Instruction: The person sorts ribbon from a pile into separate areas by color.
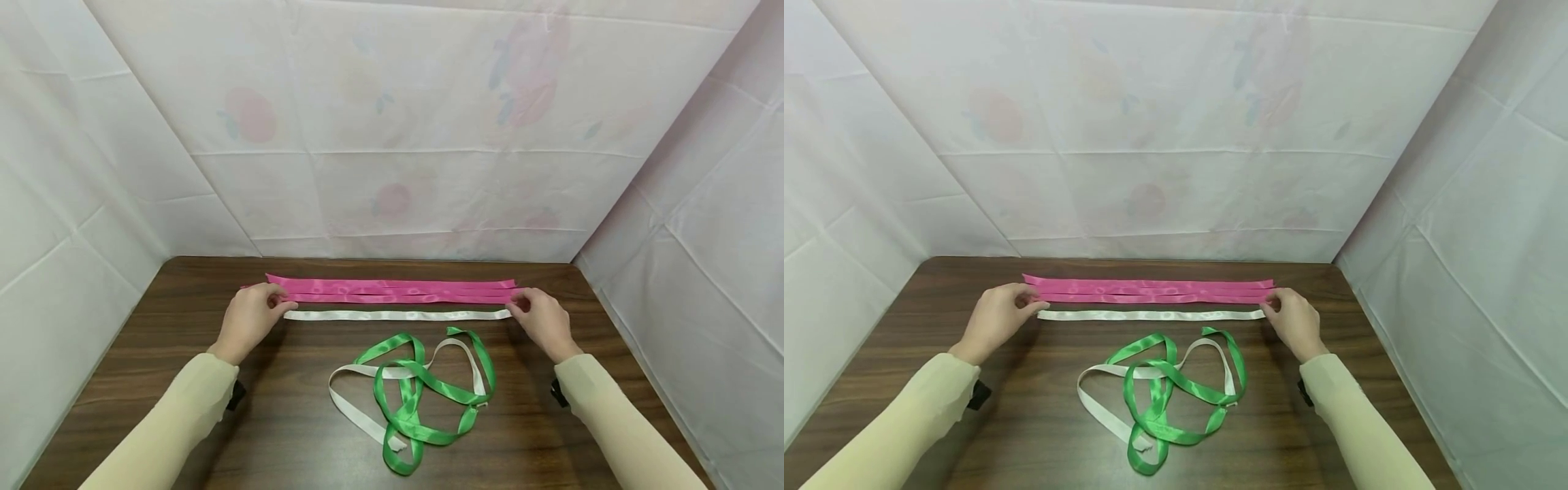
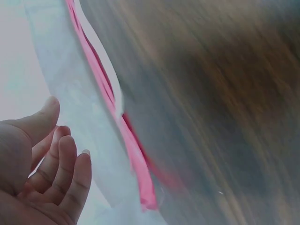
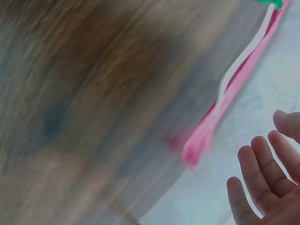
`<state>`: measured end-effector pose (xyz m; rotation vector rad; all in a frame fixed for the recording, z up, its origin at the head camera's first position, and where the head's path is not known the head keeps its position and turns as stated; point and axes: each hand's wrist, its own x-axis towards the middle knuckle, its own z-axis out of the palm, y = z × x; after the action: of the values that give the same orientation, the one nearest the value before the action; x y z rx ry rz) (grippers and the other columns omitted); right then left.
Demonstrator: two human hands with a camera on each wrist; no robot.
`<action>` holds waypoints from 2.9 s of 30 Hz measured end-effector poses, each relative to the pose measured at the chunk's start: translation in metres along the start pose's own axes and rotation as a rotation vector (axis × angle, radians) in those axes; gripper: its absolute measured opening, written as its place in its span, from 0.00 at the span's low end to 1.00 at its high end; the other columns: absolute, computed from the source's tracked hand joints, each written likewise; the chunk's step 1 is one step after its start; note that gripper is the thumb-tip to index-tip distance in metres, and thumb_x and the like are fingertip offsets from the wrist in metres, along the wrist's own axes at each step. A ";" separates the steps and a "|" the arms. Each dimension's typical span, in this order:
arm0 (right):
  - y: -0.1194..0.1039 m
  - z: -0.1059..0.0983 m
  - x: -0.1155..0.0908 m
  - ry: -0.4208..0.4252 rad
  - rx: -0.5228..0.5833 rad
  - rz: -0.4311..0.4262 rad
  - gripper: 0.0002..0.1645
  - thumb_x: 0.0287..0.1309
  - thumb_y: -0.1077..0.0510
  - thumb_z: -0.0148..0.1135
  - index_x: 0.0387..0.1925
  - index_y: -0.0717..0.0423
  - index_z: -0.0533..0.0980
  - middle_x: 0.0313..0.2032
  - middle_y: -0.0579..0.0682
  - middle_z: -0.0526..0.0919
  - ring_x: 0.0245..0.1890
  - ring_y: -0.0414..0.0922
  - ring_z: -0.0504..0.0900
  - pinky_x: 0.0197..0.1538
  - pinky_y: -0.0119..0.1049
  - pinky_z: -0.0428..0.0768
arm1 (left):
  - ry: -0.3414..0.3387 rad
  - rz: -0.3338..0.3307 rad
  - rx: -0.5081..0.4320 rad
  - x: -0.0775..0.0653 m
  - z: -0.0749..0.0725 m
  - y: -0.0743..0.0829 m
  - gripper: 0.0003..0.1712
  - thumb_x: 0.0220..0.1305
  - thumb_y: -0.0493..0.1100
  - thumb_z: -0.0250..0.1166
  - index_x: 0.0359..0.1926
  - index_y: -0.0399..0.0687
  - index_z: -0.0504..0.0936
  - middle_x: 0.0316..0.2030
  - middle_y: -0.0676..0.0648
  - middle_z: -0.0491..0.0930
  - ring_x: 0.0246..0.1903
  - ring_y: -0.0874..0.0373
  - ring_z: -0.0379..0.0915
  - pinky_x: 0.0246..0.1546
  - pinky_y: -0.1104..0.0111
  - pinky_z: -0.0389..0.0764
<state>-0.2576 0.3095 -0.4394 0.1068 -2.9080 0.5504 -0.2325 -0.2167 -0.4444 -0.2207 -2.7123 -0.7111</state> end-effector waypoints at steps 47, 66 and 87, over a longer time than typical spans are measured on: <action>-0.127 0.044 -0.050 -0.250 0.128 -0.708 0.19 0.65 0.50 0.71 0.54 0.53 0.84 0.52 0.46 0.89 0.53 0.43 0.86 0.60 0.43 0.83 | -0.395 0.217 -0.100 -0.047 0.020 0.065 0.17 0.59 0.49 0.78 0.46 0.46 0.88 0.41 0.52 0.89 0.44 0.55 0.86 0.47 0.56 0.86; -0.134 0.058 -0.065 -0.354 0.012 -0.744 0.19 0.69 0.47 0.67 0.56 0.48 0.83 0.51 0.41 0.89 0.53 0.39 0.86 0.59 0.41 0.84 | -0.474 0.250 -0.138 -0.058 0.031 0.074 0.13 0.58 0.40 0.77 0.45 0.48 0.88 0.36 0.54 0.87 0.32 0.68 0.78 0.32 0.73 0.79; -0.095 0.037 -0.111 -0.361 0.014 -0.719 0.17 0.68 0.46 0.66 0.54 0.47 0.83 0.51 0.39 0.88 0.53 0.38 0.86 0.58 0.40 0.84 | -0.534 0.313 -0.171 -0.075 0.027 0.086 0.13 0.58 0.36 0.76 0.44 0.45 0.89 0.36 0.53 0.87 0.32 0.67 0.79 0.33 0.73 0.80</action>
<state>-0.1450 0.2120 -0.4603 1.3036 -2.8782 0.4445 -0.1503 -0.1343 -0.4542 -0.9787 -2.9880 -0.8874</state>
